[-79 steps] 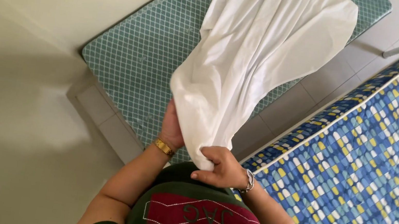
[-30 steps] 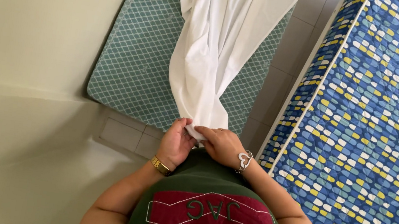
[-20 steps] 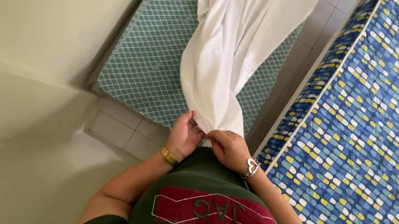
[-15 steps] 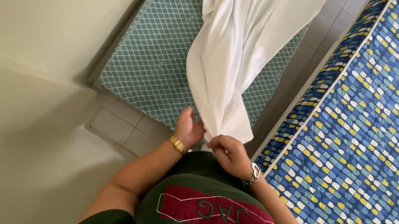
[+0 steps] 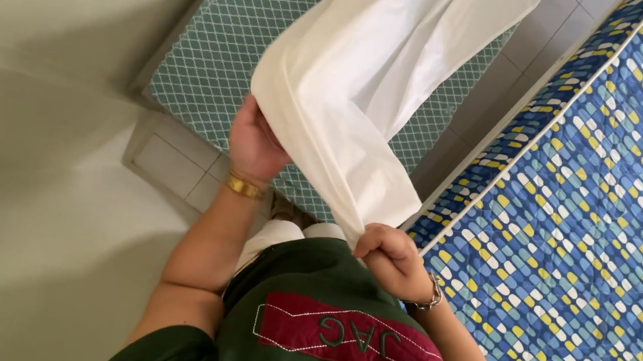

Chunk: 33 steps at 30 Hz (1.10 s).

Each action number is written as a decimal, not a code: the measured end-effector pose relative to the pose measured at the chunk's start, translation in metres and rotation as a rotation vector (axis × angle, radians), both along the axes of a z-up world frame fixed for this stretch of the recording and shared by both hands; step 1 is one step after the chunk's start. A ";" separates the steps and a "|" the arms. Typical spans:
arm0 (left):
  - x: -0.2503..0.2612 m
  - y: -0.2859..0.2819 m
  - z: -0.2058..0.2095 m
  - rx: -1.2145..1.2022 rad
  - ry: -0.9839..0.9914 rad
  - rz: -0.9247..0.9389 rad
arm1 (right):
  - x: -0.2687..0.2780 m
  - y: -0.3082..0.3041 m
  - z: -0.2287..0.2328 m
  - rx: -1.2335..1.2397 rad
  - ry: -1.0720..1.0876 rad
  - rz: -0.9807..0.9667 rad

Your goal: The recorder puts a white sheet on a mattress and tucks it in around the edges.

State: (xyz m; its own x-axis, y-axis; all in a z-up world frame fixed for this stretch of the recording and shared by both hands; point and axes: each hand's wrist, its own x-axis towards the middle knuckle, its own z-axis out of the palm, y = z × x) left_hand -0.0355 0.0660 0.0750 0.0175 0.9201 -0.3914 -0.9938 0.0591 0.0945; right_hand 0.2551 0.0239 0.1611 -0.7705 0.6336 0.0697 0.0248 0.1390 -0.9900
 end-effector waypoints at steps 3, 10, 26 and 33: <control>0.048 -0.023 -0.099 -0.012 -0.047 0.018 | -0.007 0.006 0.007 -0.012 0.043 0.119; 0.099 -0.035 -0.085 0.080 -0.211 -0.110 | 0.010 0.011 0.011 0.025 0.039 0.190; -0.072 -0.018 -0.036 -0.069 -0.143 0.446 | 0.200 0.035 -0.031 -0.342 0.505 -0.869; 0.020 -0.044 -0.092 0.007 0.088 0.274 | 0.253 0.062 -0.149 0.116 -0.949 -0.725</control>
